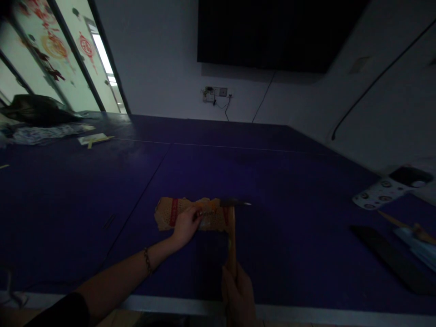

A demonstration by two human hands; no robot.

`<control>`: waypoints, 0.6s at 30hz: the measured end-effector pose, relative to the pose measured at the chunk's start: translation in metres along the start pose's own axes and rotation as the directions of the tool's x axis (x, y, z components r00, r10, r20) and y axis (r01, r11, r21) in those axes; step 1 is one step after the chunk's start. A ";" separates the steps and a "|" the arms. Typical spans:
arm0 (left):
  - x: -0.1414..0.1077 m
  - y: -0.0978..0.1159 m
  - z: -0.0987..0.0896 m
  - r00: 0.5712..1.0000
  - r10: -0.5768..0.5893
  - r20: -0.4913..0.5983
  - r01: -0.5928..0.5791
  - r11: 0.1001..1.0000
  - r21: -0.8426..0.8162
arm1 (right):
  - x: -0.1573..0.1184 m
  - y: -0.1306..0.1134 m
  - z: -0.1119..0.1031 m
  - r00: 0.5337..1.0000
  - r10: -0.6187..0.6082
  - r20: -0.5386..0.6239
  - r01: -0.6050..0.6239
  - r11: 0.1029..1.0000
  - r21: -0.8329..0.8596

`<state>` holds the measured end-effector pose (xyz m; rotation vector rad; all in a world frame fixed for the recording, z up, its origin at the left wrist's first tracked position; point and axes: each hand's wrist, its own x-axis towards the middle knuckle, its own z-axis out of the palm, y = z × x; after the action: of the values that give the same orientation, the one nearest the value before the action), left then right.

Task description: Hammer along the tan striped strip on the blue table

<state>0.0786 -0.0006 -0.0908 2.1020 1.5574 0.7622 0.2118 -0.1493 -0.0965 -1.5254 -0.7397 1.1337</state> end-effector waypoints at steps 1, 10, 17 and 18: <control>-0.001 0.000 0.000 1.000 -0.002 0.001 0.002 1.000 -0.002 | 0.003 0.001 -0.001 0.999 0.040 0.026 -0.041 0.998 0.049; -0.011 0.001 0.001 0.995 0.078 -0.053 -0.079 0.997 -0.012 | 0.006 0.001 -0.002 0.995 0.071 0.063 -0.081 0.981 0.174; -0.011 -0.001 -0.027 0.978 0.165 -0.129 -0.169 0.986 -0.017 | 0.005 0.001 0.002 0.996 0.083 -0.019 -0.076 0.965 0.250; -0.012 -0.004 -0.037 0.978 0.158 -0.137 -0.159 0.987 0.002 | 0.004 0.001 0.002 0.995 0.087 -0.040 -0.073 0.963 0.261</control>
<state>0.0494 -0.0107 -0.0667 2.2295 1.4630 0.9859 0.2114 -0.1450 -0.0986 -1.3663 -0.4772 1.1973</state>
